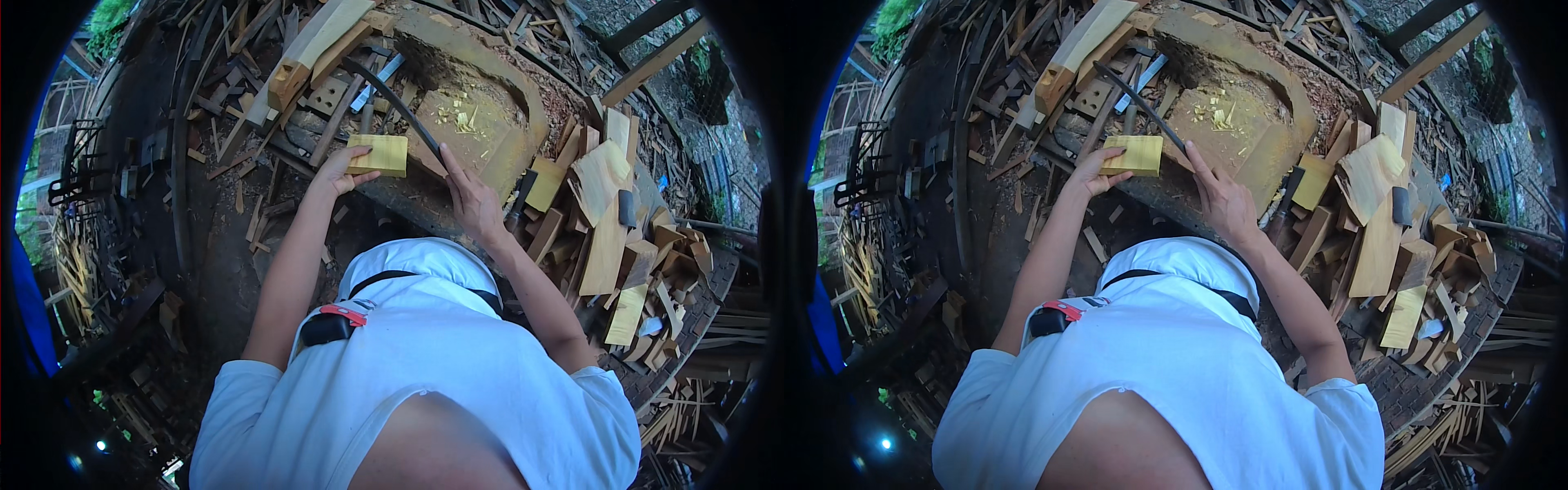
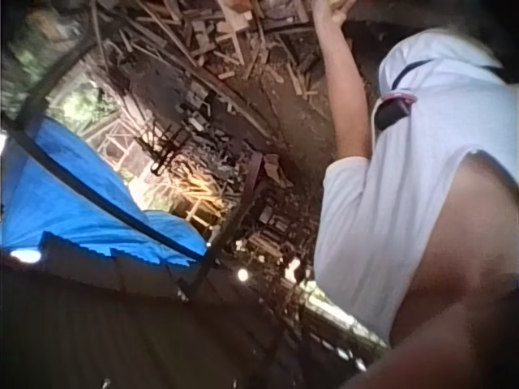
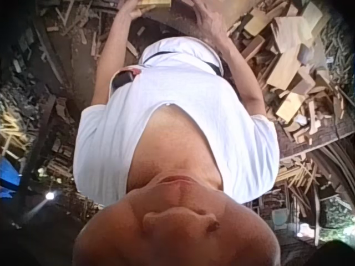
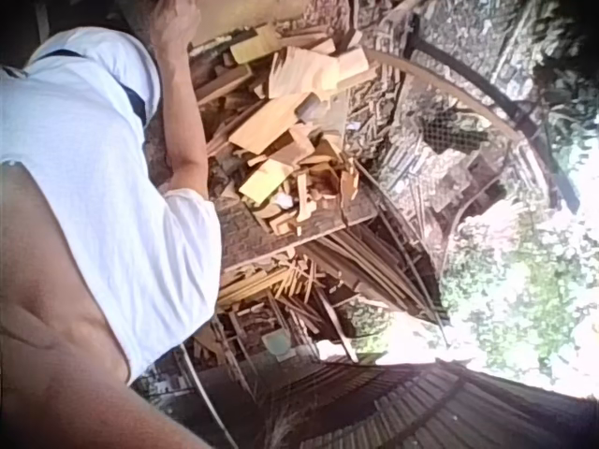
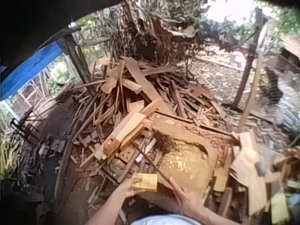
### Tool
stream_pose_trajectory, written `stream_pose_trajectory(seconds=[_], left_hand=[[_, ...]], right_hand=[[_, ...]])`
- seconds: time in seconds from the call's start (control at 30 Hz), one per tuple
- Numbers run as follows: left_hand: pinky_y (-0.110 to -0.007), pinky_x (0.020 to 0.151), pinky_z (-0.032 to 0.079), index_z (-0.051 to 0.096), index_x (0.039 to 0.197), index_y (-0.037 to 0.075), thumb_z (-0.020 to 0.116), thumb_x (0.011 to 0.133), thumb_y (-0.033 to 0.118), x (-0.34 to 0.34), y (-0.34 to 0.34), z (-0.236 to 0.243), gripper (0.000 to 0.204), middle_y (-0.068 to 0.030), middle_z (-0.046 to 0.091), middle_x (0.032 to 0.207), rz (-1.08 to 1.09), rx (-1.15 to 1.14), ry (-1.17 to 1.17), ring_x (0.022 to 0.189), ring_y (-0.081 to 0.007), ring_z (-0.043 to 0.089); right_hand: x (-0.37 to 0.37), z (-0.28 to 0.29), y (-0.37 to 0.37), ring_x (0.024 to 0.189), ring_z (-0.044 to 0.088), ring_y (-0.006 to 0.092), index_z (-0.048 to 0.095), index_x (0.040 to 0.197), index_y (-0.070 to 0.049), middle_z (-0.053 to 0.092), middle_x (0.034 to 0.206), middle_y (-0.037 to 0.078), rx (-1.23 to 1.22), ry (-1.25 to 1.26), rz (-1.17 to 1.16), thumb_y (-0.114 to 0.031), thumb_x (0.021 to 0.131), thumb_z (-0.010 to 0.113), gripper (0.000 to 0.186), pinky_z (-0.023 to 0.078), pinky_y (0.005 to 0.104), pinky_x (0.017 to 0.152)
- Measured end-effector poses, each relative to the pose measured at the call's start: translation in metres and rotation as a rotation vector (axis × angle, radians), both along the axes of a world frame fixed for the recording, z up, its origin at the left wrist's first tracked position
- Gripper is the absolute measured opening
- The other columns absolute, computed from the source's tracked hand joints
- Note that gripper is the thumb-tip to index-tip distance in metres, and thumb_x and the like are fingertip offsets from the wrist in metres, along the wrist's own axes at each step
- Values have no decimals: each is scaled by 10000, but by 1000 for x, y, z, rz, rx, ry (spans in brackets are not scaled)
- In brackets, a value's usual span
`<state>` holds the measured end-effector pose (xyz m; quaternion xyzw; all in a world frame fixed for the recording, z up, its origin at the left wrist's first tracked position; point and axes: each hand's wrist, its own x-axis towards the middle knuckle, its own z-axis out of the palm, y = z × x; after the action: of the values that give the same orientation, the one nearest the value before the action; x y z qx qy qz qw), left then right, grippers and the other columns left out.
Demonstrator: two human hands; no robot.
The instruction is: Carve a small piece of wood using a billhook or machete-like tool.
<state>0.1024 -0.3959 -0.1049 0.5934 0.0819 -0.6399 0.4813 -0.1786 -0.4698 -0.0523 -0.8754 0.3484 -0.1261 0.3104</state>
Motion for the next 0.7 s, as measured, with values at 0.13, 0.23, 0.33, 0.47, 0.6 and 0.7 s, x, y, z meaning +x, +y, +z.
stream_pose_trajectory(seconds=[0.13, 0.23, 0.33, 0.47, 0.6, 0.7], left_hand=[[-365, 693, 634, 558, 1186, 31, 671, 888, 182, 0, 2, -5, 352, -113, 654, 1063, -20, -10, 12, 926, -231, 681], [-377, 723, 623, 554, 1204, 62, 670, 900, 204, -5, 9, -12, 355, -96, 653, 1078, -47, -42, 29, 952, -223, 674], [-344, 695, 609, 557, 1205, 116, 697, 895, 265, -14, 24, -23, 371, -58, 658, 1068, -48, -123, 43, 930, -184, 672], [-321, 645, 597, 563, 1184, 128, 739, 862, 286, -26, 25, -33, 400, -40, 671, 1013, 51, -192, 85, 879, -171, 678], [-335, 600, 608, 561, 1167, 85, 753, 851, 245, -45, 20, -40, 404, -74, 666, 996, 134, -206, 52, 806, -204, 685], [-317, 617, 599, 562, 1181, 105, 757, 847, 272, -51, 19, -46, 421, -48, 670, 1007, 143, -152, -2, 841, -171, 679]], right_hand=[[-2, -15, 0, 727, 623, 459, 282, 1510, -248, 641, 858, 280, 53, 310, 47, -199, 989, 464, 554, 483, 503, 655], [-7, -22, -5, 755, 623, 471, 280, 1511, -247, 637, 841, 292, 207, 229, 12, -197, 994, 457, 548, 478, 516, 673], [-9, -23, -8, 796, 624, 479, 280, 1510, -239, 640, 874, 304, 274, 175, 27, -192, 998, 452, 543, 476, 524, 703], [-13, -17, -7, 820, 623, 482, 281, 1509, -233, 642, 928, 306, 273, 72, -38, -185, 995, 461, 547, 478, 520, 729], [-17, -20, -8, 836, 622, 482, 286, 1507, -231, 640, 952, 305, 230, 11, -80, -179, 988, 477, 555, 478, 522, 732], [-19, -25, -2, 783, 625, 467, 299, 1501, -265, 642, 892, 282, 188, 58, -81, -197, 981, 491, 558, 489, 523, 691]])
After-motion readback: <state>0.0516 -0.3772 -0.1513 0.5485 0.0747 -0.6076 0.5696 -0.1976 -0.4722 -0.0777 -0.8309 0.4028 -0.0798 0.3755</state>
